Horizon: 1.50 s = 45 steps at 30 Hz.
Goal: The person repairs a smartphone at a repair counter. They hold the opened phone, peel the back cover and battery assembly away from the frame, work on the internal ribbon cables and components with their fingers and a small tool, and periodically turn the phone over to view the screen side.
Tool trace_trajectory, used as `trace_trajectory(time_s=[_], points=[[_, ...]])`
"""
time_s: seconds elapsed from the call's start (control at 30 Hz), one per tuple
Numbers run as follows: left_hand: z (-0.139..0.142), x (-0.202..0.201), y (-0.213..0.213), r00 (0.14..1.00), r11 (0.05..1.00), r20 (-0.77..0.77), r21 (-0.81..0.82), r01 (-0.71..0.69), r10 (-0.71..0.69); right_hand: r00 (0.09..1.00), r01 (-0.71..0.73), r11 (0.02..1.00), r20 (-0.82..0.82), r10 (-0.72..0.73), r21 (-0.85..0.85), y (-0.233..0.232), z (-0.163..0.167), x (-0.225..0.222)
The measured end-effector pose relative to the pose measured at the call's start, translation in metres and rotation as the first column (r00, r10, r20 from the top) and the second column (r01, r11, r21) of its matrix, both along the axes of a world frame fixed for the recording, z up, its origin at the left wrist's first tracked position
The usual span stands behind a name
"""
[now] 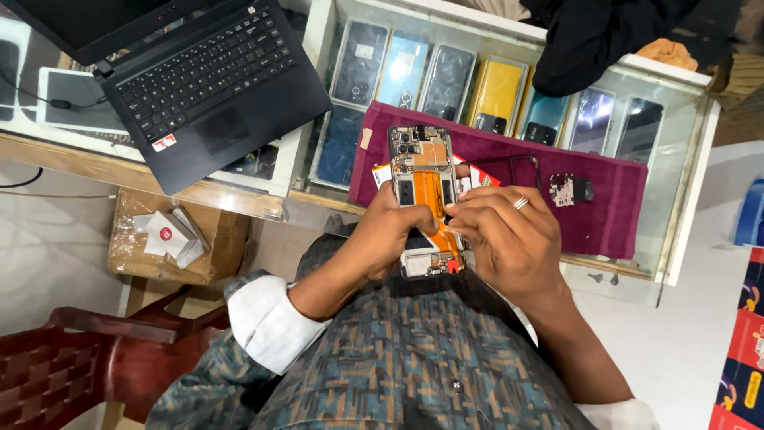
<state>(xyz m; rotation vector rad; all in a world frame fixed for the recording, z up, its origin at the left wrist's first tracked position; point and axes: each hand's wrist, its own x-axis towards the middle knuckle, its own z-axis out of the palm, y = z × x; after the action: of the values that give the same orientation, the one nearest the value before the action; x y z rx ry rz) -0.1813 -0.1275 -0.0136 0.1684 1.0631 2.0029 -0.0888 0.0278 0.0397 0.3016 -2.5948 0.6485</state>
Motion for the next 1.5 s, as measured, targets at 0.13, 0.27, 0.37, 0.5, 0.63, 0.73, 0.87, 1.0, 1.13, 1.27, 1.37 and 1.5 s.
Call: trace_trajectory(time_s=[0.13, 0.27, 0.37, 0.5, 0.63, 0.73, 0.87, 1.0, 1.13, 1.27, 1.37, 1.5], points=[[-0.005, 0.002, 0.0, 0.999, 1.0, 0.038, -0.001, 0.022, -0.022, 1.0, 0.022, 0.999, -0.003, -0.022, -0.037, -0.002, -0.004, 0.001], [-0.002, 0.002, 0.0, 1.0, 1.0, -0.003, 0.0, 0.025, -0.025, 0.999, 0.041, 0.996, -0.029, -0.043, -0.075, -0.005, -0.001, 0.0], [0.0, 0.002, 0.0, 1.0, 1.0, -0.008, 0.0, 0.023, -0.023, 0.998, 0.039, 0.996, -0.043, -0.043, -0.085, -0.005, 0.0, 0.001], [0.0, 0.003, -0.003, 0.998, 0.999, -0.046, -0.015, 0.03, -0.031, 0.998, 0.044, 0.994, -0.048, -0.049, -0.102, -0.007, -0.004, 0.004], [0.001, 0.005, -0.007, 0.997, 0.999, -0.069, 0.031, 0.043, -0.041, 0.998, 0.052, 0.995, -0.02, -0.054, -0.088, -0.009, -0.006, 0.005], [0.005, 0.006, -0.009, 0.998, 0.999, -0.052, 0.018, 0.031, -0.03, 1.0, 0.023, 0.987, -0.008, -0.025, -0.158, -0.009, -0.003, 0.003], [0.011, 0.005, -0.012, 0.992, 0.999, -0.123, -0.022, 0.035, -0.037, 0.999, 0.009, 0.953, 0.05, 0.007, -0.304, -0.008, 0.007, 0.004], [0.006, 0.006, -0.019, 1.0, 0.998, -0.013, 0.058, 0.021, -0.02, 0.989, 0.059, 0.899, 0.148, 0.006, -0.433, -0.014, 0.011, 0.006], [-0.006, 0.006, -0.028, 0.999, 0.999, 0.038, 0.045, 0.022, -0.023, 0.989, 0.04, 0.913, 0.147, 0.022, -0.405, -0.02, 0.016, 0.005], [-0.015, 0.005, -0.033, 0.998, 1.0, -0.068, 0.016, -0.011, 0.012, 0.977, 0.038, 0.938, 0.211, 0.037, -0.343, -0.025, 0.021, -0.001], [-0.016, 0.003, -0.035, 0.995, 1.0, -0.098, -0.03, 0.009, -0.012, 0.983, 0.018, 0.974, 0.182, 0.024, -0.228, -0.028, 0.024, -0.006], [-0.015, -0.002, -0.04, 0.99, 1.0, -0.137, 0.005, 0.027, -0.026, 0.99, 0.039, 0.997, 0.136, -0.028, -0.073, -0.035, 0.019, -0.008]])
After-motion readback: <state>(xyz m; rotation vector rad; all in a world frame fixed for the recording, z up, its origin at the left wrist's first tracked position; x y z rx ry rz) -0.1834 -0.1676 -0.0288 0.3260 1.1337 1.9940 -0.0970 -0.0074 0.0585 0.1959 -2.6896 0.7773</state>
